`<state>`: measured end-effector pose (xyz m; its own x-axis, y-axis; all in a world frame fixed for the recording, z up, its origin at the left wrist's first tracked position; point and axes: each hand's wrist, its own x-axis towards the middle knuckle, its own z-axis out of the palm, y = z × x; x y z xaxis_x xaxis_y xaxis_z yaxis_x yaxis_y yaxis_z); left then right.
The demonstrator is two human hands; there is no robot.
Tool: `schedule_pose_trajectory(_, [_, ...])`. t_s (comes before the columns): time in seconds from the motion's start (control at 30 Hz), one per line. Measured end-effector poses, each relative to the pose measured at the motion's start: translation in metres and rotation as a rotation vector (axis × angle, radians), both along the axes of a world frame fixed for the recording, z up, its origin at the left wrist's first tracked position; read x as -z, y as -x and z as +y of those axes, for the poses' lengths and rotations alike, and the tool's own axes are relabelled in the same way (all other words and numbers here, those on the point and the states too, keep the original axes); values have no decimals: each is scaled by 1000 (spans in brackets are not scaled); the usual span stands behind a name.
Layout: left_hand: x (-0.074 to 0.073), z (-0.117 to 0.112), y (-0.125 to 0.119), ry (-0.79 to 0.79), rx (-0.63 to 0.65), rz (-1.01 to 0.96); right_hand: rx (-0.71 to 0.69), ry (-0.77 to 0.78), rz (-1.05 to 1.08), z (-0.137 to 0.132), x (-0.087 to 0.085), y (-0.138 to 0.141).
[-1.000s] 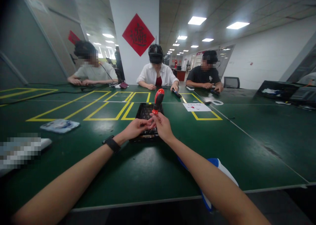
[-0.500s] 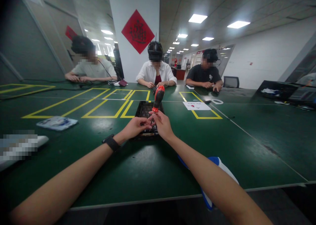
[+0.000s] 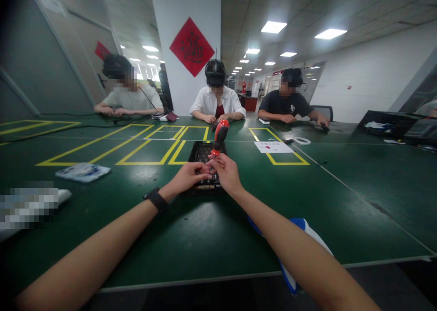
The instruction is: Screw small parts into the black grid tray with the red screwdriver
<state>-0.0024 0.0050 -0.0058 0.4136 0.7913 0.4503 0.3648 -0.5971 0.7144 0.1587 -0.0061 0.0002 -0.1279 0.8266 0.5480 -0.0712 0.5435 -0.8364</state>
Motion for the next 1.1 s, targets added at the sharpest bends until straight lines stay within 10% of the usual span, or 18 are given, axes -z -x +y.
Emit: schedule_pose_trajectory(1.1, [-3,-3,1,-38,49,33,-20,22,18,3,0,-1])
